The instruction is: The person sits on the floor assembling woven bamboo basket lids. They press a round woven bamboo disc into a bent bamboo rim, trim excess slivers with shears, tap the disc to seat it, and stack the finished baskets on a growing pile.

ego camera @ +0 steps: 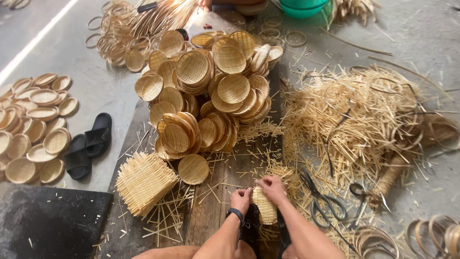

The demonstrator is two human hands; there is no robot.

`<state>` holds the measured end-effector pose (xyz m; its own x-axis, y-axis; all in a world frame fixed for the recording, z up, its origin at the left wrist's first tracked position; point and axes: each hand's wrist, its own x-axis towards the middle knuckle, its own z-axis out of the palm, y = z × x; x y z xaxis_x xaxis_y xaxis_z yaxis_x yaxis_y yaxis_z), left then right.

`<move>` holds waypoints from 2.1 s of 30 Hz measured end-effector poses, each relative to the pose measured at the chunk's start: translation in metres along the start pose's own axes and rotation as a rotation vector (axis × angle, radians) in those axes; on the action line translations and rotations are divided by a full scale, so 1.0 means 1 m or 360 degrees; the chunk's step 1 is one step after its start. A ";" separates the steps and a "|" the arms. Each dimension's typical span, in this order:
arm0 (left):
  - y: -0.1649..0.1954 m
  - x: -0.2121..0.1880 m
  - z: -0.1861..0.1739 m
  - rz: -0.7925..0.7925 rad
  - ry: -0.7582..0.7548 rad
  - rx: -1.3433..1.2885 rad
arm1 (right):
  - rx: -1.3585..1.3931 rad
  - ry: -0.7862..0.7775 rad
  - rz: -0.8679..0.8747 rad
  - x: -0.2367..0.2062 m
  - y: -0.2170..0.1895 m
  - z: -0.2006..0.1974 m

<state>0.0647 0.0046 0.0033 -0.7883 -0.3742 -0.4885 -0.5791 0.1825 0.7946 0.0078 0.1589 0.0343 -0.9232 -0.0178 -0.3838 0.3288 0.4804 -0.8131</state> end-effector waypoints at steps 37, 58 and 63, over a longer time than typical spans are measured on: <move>-0.009 -0.084 0.030 0.1514 -0.0103 0.0725 | -0.0359 -0.0380 0.0424 -0.072 0.228 -0.158; -0.031 -0.092 0.061 0.1242 0.0082 0.0750 | -0.1588 0.0063 -0.0335 -0.103 0.160 -0.132; -0.024 -0.081 0.046 0.1275 -0.0123 0.0817 | -0.1693 0.0303 -0.0692 -0.080 0.158 -0.121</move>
<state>0.1335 0.0723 0.0071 -0.9911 0.0931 0.0951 0.1327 0.7422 0.6569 0.1095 0.3424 -0.0110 -0.9617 -0.2734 -0.0178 -0.2723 0.9610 -0.0478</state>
